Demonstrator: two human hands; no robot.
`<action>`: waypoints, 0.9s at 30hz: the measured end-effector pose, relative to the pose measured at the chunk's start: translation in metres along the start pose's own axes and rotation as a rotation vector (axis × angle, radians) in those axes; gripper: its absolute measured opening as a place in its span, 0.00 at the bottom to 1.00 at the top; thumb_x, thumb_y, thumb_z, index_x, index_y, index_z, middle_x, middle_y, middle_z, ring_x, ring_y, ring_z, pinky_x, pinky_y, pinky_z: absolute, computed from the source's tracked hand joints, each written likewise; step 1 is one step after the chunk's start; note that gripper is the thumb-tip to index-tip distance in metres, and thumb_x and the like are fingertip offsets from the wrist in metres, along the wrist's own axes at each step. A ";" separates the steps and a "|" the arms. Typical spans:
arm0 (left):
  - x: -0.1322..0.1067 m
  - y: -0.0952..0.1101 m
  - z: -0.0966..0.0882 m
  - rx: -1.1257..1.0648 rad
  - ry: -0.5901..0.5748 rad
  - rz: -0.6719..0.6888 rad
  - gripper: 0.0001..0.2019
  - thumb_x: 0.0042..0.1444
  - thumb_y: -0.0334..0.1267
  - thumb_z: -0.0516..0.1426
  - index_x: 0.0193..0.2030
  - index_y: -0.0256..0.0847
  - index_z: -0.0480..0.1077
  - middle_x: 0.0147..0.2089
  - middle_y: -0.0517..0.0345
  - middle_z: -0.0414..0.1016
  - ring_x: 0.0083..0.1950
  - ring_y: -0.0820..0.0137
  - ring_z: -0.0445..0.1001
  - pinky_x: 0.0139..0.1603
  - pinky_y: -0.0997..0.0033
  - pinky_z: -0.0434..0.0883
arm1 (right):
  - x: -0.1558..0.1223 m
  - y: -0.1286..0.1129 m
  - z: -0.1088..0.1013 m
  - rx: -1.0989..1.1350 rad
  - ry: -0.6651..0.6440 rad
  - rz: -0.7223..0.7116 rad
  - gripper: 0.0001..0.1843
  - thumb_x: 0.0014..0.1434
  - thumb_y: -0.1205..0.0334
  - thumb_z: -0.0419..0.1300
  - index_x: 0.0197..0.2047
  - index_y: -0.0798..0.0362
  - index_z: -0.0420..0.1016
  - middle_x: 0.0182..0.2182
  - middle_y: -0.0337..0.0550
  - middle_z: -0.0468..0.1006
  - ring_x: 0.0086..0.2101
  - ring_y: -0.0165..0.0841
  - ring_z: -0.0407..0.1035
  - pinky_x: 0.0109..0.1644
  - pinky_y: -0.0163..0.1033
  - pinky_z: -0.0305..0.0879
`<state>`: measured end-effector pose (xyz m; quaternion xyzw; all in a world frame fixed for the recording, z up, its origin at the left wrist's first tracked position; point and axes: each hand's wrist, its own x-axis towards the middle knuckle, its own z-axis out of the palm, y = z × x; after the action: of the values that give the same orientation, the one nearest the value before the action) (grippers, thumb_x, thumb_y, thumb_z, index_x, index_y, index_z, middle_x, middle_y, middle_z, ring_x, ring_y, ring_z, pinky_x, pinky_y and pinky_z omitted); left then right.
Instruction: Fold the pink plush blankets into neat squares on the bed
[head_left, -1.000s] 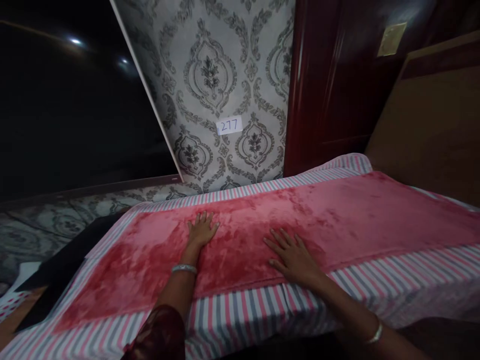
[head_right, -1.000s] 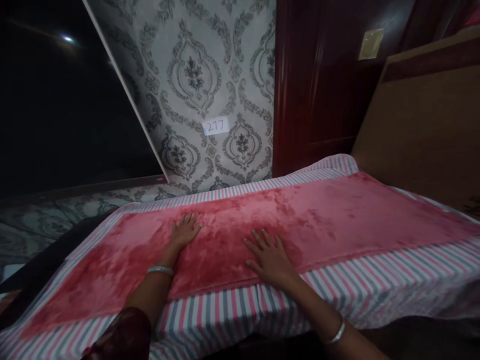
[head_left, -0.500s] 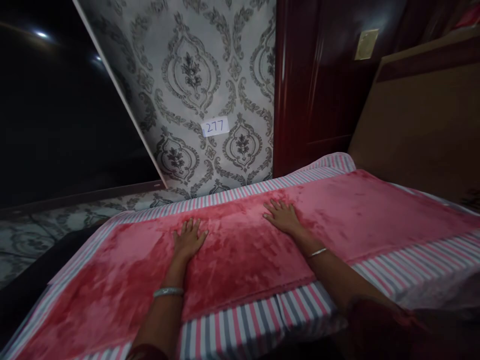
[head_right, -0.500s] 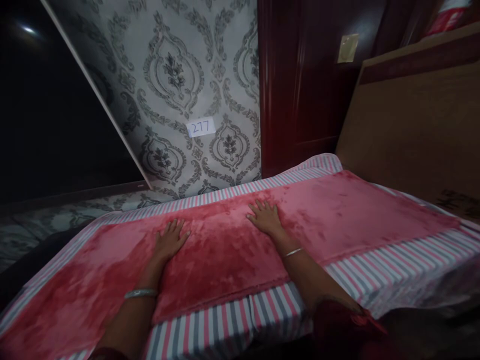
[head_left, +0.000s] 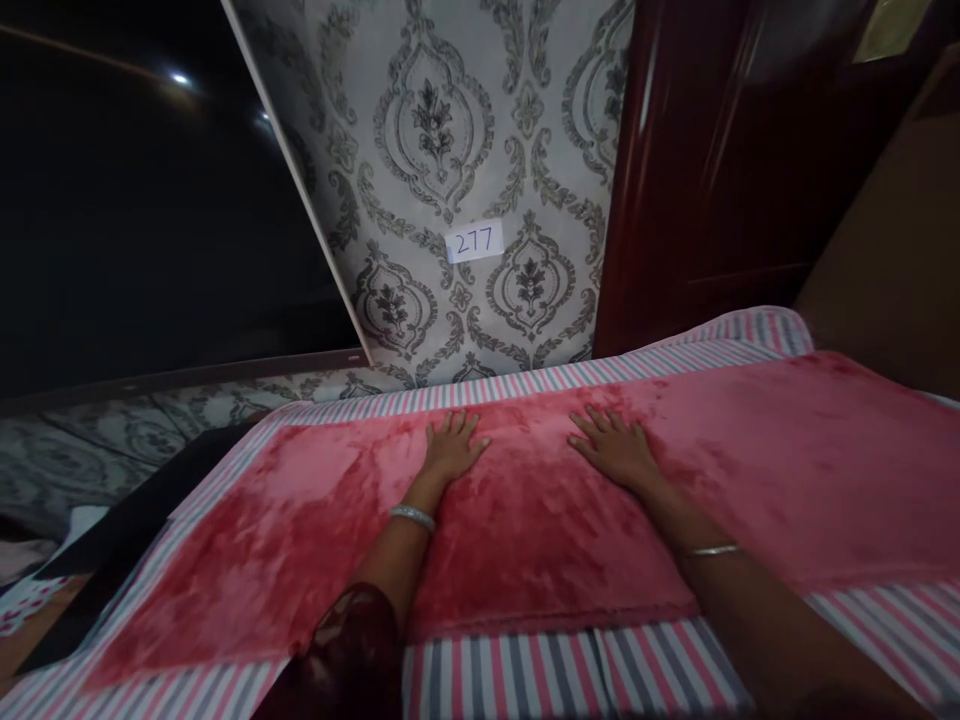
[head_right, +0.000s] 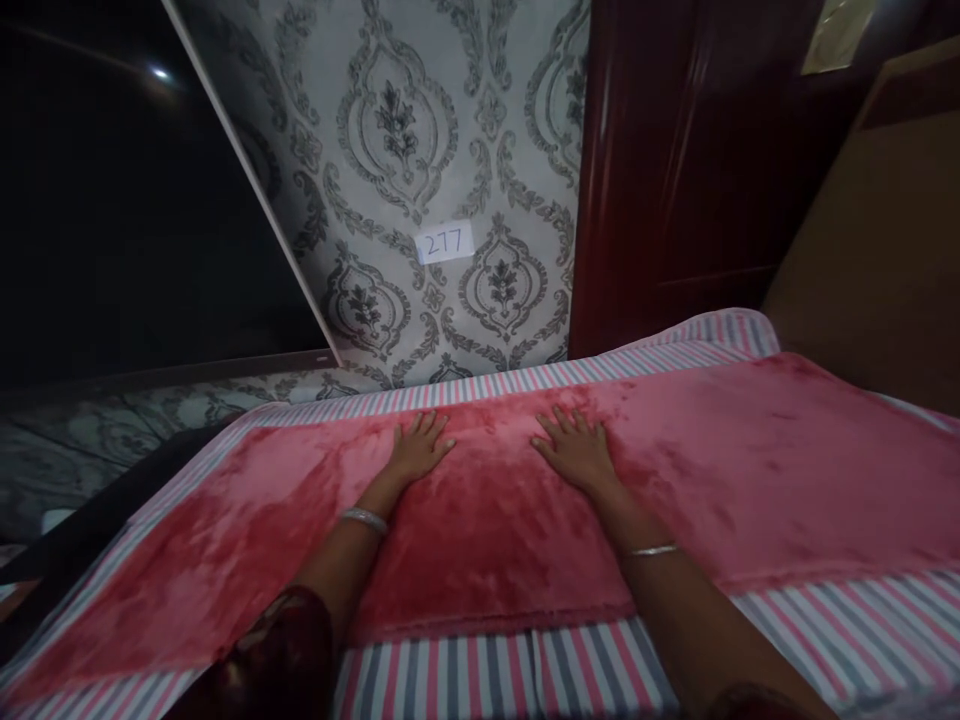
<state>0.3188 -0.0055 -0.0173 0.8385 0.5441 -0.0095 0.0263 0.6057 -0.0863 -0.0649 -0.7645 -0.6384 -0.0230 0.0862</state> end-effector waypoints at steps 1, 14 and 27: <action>0.001 0.000 0.003 0.003 0.018 -0.006 0.35 0.67 0.60 0.39 0.76 0.49 0.48 0.79 0.53 0.41 0.79 0.54 0.39 0.74 0.32 0.42 | 0.000 0.000 0.000 -0.001 -0.005 0.001 0.34 0.70 0.39 0.41 0.75 0.40 0.54 0.74 0.44 0.48 0.71 0.51 0.43 0.69 0.69 0.45; 0.010 -0.010 0.011 -0.004 0.030 -0.004 0.37 0.66 0.63 0.40 0.76 0.48 0.48 0.80 0.53 0.40 0.79 0.55 0.39 0.74 0.34 0.42 | -0.001 -0.004 -0.012 0.014 -0.059 0.009 0.35 0.70 0.40 0.41 0.75 0.41 0.52 0.75 0.44 0.46 0.72 0.51 0.41 0.69 0.68 0.43; 0.007 -0.007 0.005 0.021 0.056 -0.002 0.35 0.67 0.59 0.41 0.76 0.48 0.50 0.79 0.52 0.43 0.79 0.53 0.42 0.73 0.33 0.44 | 0.008 -0.028 -0.037 0.056 -0.142 -0.044 0.36 0.71 0.38 0.42 0.76 0.42 0.51 0.75 0.49 0.45 0.72 0.53 0.39 0.70 0.69 0.39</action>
<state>0.3157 0.0036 -0.0228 0.8382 0.5453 0.0081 0.0021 0.5823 -0.0799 -0.0242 -0.7474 -0.6599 0.0473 0.0615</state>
